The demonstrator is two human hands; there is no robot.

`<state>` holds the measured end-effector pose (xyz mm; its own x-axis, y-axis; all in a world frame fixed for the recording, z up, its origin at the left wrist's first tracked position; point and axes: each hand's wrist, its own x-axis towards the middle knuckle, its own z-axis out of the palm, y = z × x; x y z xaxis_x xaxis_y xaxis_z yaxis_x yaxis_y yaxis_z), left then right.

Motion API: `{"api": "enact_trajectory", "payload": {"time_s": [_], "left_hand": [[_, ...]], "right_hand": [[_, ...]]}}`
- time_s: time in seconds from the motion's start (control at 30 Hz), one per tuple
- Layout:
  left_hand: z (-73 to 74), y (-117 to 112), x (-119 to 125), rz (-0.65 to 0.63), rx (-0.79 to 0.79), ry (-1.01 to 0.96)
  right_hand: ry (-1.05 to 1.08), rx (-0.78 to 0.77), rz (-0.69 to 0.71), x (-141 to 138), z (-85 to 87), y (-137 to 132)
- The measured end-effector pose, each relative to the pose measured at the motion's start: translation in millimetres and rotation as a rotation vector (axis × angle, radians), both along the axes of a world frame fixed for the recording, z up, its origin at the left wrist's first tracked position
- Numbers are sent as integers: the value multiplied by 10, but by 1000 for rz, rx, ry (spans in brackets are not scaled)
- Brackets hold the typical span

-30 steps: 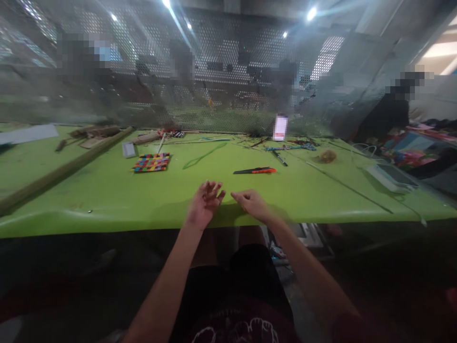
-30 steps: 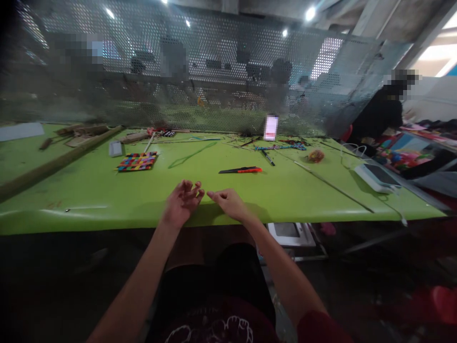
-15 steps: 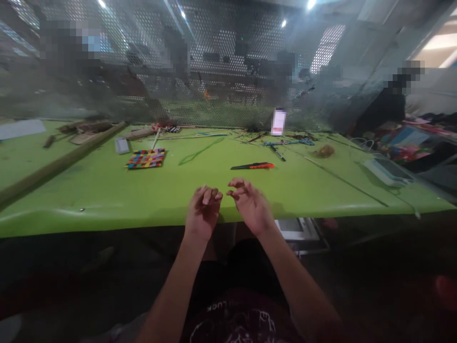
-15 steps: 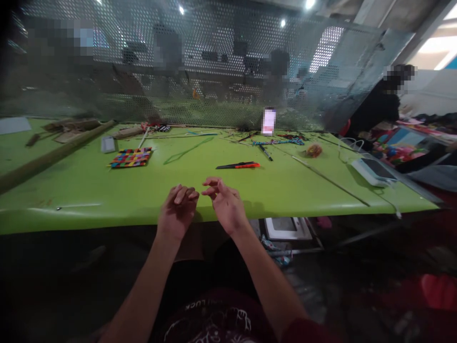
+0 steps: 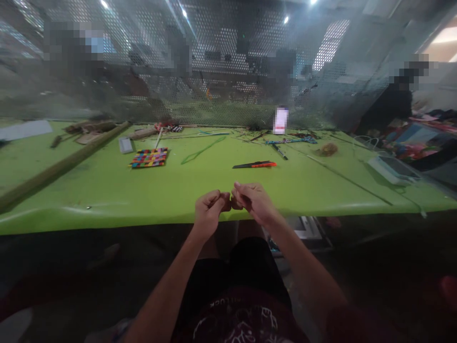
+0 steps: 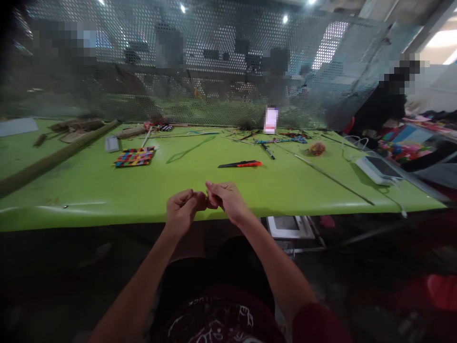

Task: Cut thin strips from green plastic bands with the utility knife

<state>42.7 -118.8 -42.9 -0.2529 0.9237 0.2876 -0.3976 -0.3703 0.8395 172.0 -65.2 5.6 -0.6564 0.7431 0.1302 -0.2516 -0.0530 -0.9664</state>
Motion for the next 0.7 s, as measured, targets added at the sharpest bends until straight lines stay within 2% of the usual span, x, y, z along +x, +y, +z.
{"api": "enact_trajectory", "payload": {"time_s": [0.1, 0.2, 0.3, 0.37, 0.43, 0.5, 0.57, 0.7], "left_hand": [[-25, 72, -35, -49, -60, 22], [8, 142, -85, -82, -65, -57], [104, 173, -124, -104, -14, -434], [163, 156, -123, -137, 13, -694], [189, 109, -97, -194, 0, -800], [179, 49, -64, -246, -38, -781], [147, 0, -38, -279, -79, -671], [82, -17, -23, -289, -180, -378]], "right_hand": [[-72, -1, 0, 4, -4, 64], [50, -111, 62, -12, -77, 75], [295, -241, 82, -69, -212, 10], [375, -299, 48, -108, -302, -38], [389, -357, 10, -123, -359, -56], [379, -408, -20, -109, -368, -40], [336, -420, -34, -79, -339, -9], [140, -281, -48, -41, -263, 23]]}}
